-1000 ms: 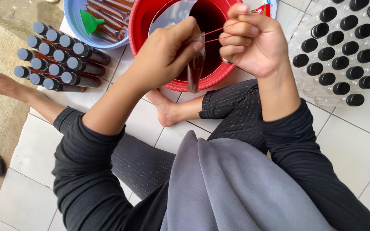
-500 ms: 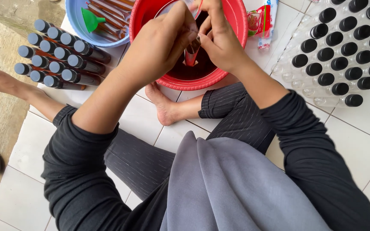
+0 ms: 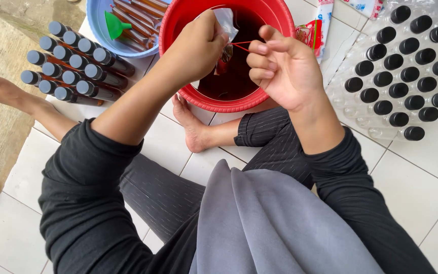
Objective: Filling small plastic bags with liquid using a funnel and ladle and securing them with rubber bands
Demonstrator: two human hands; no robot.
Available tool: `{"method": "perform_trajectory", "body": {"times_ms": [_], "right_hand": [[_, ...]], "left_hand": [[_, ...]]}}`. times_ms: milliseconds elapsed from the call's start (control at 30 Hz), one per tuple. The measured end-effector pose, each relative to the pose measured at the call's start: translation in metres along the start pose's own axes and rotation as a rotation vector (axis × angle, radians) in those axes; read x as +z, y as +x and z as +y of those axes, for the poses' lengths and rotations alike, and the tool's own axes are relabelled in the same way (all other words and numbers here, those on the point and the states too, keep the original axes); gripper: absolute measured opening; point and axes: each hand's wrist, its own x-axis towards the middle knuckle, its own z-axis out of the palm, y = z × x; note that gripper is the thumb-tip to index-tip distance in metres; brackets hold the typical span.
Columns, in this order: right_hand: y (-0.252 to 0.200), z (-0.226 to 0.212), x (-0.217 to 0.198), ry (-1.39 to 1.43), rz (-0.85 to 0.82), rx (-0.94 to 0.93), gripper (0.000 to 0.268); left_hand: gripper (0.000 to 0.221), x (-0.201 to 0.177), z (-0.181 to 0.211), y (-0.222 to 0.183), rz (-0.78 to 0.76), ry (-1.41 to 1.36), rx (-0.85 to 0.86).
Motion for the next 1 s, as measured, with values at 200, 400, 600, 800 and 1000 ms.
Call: {"method": "perform_trajectory", "body": {"times_ms": [200, 400, 600, 800, 1000], "right_hand": [[-0.006, -0.002, -0.017, 0.261, 0.010, -0.053, 0.013], [-0.032, 0.014, 0.009, 0.205, -0.016, -0.368, 0.016], [-0.036, 0.006, -0.002, 0.253, -0.059, -0.264, 0.019], [-0.046, -0.009, -0.002, 0.289, -0.035, -0.235, 0.015], [-0.011, 0.134, -0.034, -0.632, -0.010, -1.438, 0.074]], "left_hand": [[0.014, 0.009, 0.006, 0.013, 0.012, -0.009, 0.027], [0.013, 0.019, 0.056, 0.000, -0.087, -0.057, 0.155], [0.013, 0.021, 0.043, 0.013, 0.113, 0.244, 0.394], [0.018, 0.027, 0.049, 0.018, 0.153, 0.383, 0.322], [0.020, 0.017, 0.136, -0.012, -0.083, -0.095, 0.910]]}}
